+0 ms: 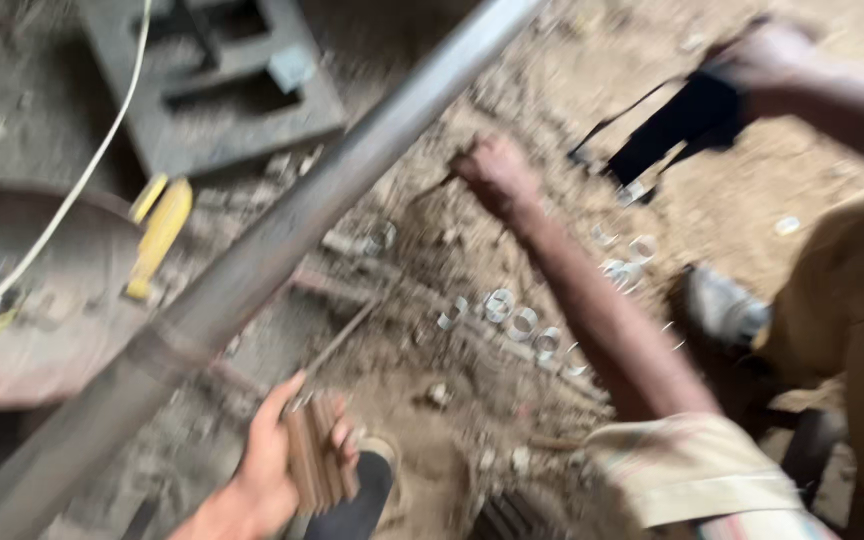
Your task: The person sits on the ground and sorts through a pile of metal rods and washers scattered on the dirt. They pick up the rods and washers with their hands, separating them into small groups.
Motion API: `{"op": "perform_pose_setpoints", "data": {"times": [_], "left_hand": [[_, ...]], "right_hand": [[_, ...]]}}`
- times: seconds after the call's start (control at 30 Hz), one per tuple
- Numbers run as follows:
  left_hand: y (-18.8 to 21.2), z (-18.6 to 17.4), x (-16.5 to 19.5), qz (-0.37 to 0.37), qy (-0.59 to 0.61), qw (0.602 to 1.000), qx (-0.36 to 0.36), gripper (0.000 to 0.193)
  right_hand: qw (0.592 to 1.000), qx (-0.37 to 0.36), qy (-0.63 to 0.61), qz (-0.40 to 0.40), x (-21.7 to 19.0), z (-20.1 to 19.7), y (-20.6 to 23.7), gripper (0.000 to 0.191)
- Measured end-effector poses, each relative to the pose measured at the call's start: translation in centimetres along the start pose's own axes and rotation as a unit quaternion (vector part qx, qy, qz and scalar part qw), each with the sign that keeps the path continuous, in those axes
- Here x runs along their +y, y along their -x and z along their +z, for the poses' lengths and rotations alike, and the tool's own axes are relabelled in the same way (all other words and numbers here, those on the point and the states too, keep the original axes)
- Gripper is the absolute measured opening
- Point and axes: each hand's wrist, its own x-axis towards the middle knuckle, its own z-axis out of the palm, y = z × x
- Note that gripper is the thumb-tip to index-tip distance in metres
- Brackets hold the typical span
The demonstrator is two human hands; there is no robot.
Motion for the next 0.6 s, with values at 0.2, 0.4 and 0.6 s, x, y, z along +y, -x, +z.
{"op": "perform_pose_setpoints", "data": {"times": [0.2,0.4,0.6], "left_hand": [[-5.9,-1.9,2.4,0.078,0.101,0.99,0.065,0.065],[-8.6,-2.0,3.9,0.115,0.114,0.981,0.109,0.062],[-8.6,-0.7,4.1,0.116,0.102,0.981,0.117,0.06]], "right_hand": [[0.979,0.074,0.168,-0.085,-1.0,-1.7,-1.2,0.033],[0.994,0.059,0.059,-0.074,-1.4,-1.9,-0.5,0.024],[0.988,0.107,0.064,-0.095,0.4,-1.2,0.4,0.02]]}}
